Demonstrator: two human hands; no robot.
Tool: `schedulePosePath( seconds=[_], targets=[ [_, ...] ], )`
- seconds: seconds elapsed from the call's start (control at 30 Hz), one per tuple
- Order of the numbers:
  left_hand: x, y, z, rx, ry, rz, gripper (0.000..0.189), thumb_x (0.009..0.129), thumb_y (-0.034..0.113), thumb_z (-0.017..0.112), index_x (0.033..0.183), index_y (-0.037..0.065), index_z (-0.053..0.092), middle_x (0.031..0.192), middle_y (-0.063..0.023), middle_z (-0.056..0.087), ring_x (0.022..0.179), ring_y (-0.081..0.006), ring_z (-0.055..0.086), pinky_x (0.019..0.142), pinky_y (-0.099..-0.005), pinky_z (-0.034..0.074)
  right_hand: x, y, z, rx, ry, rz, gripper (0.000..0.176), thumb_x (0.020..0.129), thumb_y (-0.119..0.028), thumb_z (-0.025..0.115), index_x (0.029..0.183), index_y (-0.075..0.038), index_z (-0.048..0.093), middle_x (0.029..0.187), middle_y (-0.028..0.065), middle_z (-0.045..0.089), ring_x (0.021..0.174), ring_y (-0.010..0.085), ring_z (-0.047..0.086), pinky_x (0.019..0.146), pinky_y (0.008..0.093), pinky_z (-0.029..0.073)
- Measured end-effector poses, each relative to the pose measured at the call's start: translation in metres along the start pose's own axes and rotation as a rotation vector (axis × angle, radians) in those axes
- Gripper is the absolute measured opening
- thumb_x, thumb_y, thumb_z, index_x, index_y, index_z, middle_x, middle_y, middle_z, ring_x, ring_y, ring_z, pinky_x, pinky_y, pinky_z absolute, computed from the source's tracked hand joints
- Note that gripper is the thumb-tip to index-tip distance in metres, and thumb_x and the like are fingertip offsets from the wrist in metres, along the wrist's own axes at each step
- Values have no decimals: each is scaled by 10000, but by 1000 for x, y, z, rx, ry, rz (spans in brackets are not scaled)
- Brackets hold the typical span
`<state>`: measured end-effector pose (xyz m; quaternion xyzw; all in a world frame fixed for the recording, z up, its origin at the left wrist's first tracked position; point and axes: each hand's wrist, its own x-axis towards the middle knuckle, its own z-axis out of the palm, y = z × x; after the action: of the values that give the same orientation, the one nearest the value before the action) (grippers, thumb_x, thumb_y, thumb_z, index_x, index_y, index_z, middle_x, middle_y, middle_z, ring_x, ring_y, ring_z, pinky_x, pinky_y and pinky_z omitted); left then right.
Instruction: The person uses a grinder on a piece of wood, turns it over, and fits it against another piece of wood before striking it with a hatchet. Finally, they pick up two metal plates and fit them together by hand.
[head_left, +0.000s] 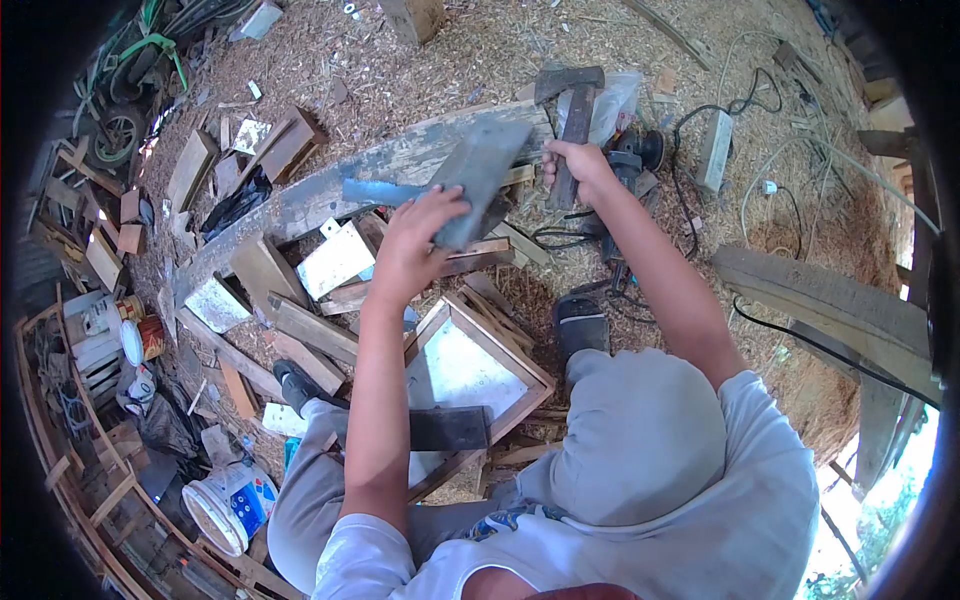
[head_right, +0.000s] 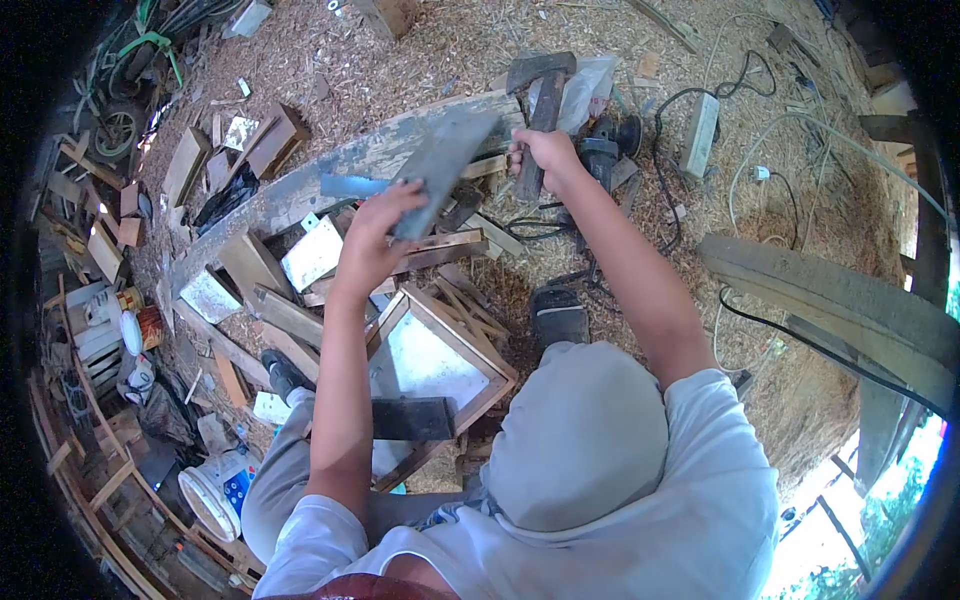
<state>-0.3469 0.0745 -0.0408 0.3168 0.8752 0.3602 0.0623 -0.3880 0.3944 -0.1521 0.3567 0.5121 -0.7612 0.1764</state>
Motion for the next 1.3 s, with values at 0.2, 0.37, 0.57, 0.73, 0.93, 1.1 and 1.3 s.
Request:
schedulePosePath(
  seconds=[0.2,0.37,0.57,0.73,0.93,1.1,1.3],
  targets=[
    [19,3,-4,-1008,526,-426,333,1065,142,595,1375,60,507,1305,-113,642,1250,-210,600,1060,-389,495,-23,-14,19,-13,36,-138,248,1000,-237,694,979,6,650,754,79,660,598,174,630,524,341,526],
    [15,3,18,-1409,663,-440,446,1071,137,581,1482,100,413,1427,-90,569,1310,-216,548,1145,-390,430,-49,-26,42,162,-71,-164,338,999,-352,708,1011,-19,651,760,68,656,594,172,620,522,341,526],
    [19,15,33,-1401,627,-376,488,1086,237,563,1528,155,376,1465,-81,549,1352,-253,538,1150,-475,446,-65,-35,61,458,-351,-114,446,1048,-533,549,995,-102,652,637,-17,536,550,124,517,525,258,443],
    [21,30,40,-1538,695,-443,511,1077,240,579,1534,149,371,1479,-82,538,1374,-267,520,1171,-490,416,-87,-49,61,588,-488,-165,432,1037,-550,556,1038,-124,630,620,-35,486,566,117,498,547,271,454],
    [17,7,36,-1331,566,-408,497,1048,176,621,1500,114,424,1470,-97,552,1345,-267,544,1156,-464,417,-68,-37,57,602,-347,-250,261,968,-325,753,1050,-123,608,716,-24,506,612,126,514,575,319,485],
    [4,-17,0,-1044,338,-314,535,974,116,675,1457,16,469,1449,-167,565,1354,-285,543,1160,-447,412,-77,-44,47,621,-314,-330,234,946,-207,789,1029,-108,594,791,-17,530,647,136,540,587,344,502],
    [56,32,-20,-446,341,-130,577,889,154,791,1394,8,556,1399,-156,617,1334,-273,568,1151,-411,411,-82,-52,38,332,-314,-466,226,941,-166,787,1025,-89,591,822,8,589,662,138,581,614,343,524]
  ],
)
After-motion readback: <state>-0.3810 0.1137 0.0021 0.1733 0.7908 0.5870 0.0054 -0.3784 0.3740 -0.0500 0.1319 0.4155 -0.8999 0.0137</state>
